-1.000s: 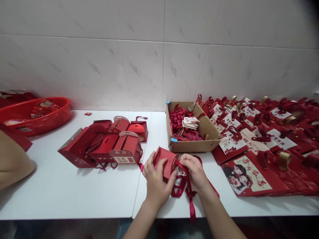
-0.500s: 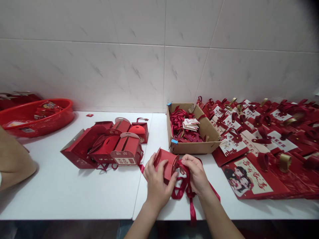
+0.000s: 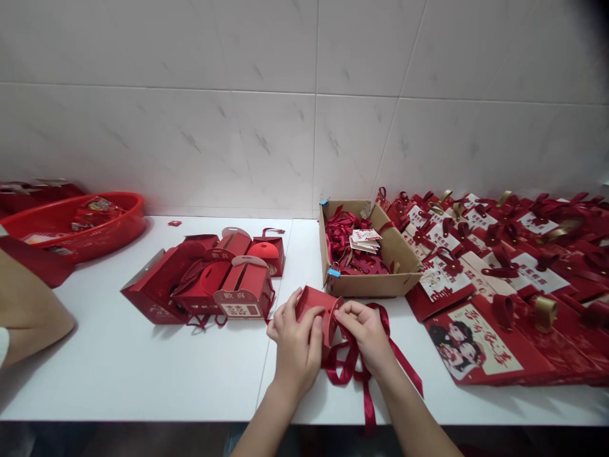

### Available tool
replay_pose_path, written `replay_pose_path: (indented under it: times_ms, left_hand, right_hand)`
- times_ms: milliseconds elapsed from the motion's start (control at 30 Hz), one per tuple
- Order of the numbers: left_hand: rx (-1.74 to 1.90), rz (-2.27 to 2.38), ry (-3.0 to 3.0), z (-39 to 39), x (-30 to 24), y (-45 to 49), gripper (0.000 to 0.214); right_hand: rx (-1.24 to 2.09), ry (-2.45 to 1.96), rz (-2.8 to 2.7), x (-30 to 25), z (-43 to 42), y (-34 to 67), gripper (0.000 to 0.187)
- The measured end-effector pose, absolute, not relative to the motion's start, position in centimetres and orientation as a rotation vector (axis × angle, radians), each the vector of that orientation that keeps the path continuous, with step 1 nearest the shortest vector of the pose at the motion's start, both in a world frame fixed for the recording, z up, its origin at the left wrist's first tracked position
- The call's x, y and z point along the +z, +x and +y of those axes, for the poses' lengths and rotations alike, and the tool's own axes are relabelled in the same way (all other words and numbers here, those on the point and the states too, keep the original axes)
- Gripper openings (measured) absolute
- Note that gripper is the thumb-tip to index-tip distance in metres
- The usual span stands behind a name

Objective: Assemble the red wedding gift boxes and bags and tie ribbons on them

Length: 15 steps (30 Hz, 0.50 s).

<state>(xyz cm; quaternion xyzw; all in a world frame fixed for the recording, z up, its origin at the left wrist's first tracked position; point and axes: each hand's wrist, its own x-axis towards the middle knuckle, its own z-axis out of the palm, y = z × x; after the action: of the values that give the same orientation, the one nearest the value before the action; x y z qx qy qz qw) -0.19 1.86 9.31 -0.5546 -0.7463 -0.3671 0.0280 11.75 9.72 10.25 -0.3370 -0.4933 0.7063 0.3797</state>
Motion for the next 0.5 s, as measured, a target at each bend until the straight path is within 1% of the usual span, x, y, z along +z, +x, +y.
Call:
replay_pose_path:
  times_ms: [167,333,500]
  left_hand:
    - [-1.063,-2.320,-1.749,3.0,12.1,-0.9,0.031]
    - [-1.070,-2.322,-1.874,3.5,12.9,-1.2,0.022]
    - [-1.178,-2.323,-1.876,3.9,13.4,-1.7,0.018]
  right_hand:
    - [1.765,-0.881,-1.319,10.4,9.8,11.9,0.037]
    - [1.680,-0.892,-1.393,10.3,9.9,11.9,0.037]
    - [1.415,-0.915,-1.423,10.2,9.7,11.8,0.030]
